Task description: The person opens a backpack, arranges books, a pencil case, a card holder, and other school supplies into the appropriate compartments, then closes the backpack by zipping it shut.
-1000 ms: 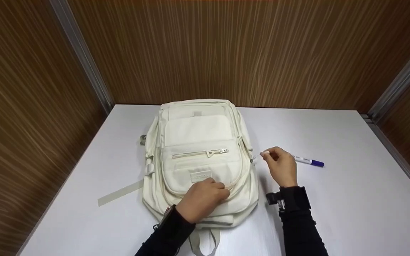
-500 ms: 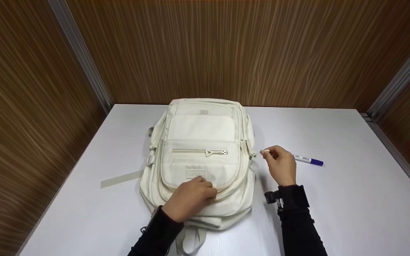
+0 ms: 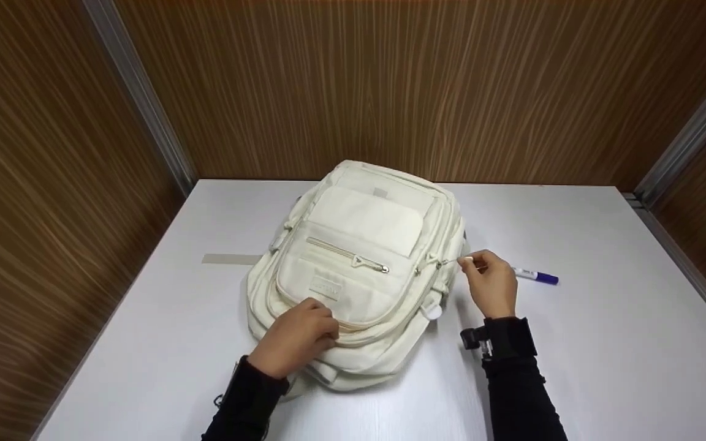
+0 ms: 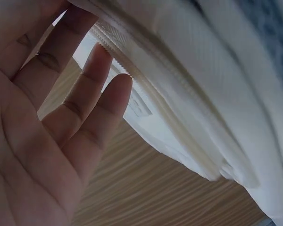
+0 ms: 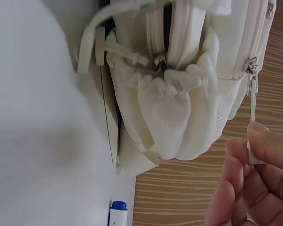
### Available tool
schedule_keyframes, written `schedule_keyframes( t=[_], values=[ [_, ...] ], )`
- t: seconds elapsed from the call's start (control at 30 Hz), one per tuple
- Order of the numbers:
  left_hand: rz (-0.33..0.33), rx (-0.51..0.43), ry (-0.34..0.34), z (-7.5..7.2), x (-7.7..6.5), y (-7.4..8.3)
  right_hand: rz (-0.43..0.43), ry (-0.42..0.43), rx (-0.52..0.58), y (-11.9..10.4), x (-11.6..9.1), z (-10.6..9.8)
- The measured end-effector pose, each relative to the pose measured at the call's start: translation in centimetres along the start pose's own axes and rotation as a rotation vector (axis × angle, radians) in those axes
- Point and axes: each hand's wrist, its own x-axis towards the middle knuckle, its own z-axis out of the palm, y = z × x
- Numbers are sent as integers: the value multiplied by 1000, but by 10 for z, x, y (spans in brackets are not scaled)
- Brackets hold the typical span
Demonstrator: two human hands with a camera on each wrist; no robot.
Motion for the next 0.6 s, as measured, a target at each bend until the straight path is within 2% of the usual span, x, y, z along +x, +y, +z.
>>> schedule_keyframes(
  t=[0.1, 0.23, 0.37, 0.5, 0.6],
  values=[
    [-82, -13, 11, 0, -4, 7, -27, -50, 18, 5, 12, 1],
    [-105, -25, 5, -1, -4, 4, -15, -83, 10, 5, 11, 1],
    [-113, 6, 7, 1, -4, 7, -21, -167, -33, 7, 10, 1],
    [-111, 51, 63, 2, -9, 13, -66, -218, -33, 4, 8, 2],
    [-104, 79, 128, 4, -12, 22, -156, -208, 9, -4, 6, 8]
  ],
)
